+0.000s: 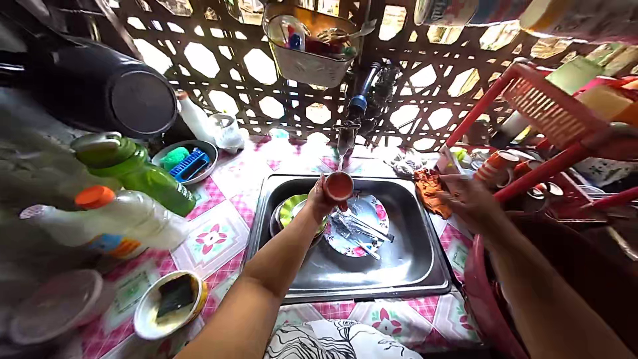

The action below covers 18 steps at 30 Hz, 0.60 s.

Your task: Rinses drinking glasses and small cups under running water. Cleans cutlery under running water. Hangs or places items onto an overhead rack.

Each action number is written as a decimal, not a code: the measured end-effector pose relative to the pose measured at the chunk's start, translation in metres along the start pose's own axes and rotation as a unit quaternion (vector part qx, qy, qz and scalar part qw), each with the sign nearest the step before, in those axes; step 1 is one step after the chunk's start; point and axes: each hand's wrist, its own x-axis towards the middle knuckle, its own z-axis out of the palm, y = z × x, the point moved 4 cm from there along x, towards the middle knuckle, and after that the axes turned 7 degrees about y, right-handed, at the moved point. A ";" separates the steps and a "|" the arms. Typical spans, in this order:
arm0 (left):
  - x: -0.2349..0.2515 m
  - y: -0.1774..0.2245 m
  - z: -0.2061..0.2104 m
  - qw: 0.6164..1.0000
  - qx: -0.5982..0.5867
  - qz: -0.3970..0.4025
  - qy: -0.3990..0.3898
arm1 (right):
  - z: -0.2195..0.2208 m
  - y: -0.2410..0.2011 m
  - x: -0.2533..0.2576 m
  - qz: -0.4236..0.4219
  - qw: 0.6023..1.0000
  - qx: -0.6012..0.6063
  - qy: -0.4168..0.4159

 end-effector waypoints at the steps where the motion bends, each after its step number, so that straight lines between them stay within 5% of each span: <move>1: 0.000 0.001 0.006 0.999 0.012 0.006 -0.029 | 0.031 -0.026 0.013 0.005 0.997 0.040 -0.063; 4: -0.006 0.005 0.024 0.991 0.015 -0.010 -0.130 | 0.129 -0.085 0.047 0.029 0.962 0.194 -0.191; 8: -0.009 0.007 0.026 0.977 -0.085 -0.014 -0.195 | 0.209 -0.126 0.085 0.098 0.933 0.285 -0.196; 11: -0.001 0.016 0.003 0.992 -0.045 0.066 -0.096 | 0.232 -0.136 0.107 0.113 0.954 0.199 -0.194; 13: 0.000 0.017 -0.013 0.989 -0.021 0.094 -0.108 | 0.233 -0.148 0.109 0.078 0.958 0.220 -0.165; 18: -0.038 -0.001 -0.016 0.988 -0.077 -0.114 -0.076 | 0.220 -0.164 0.099 -0.087 0.980 0.100 -0.147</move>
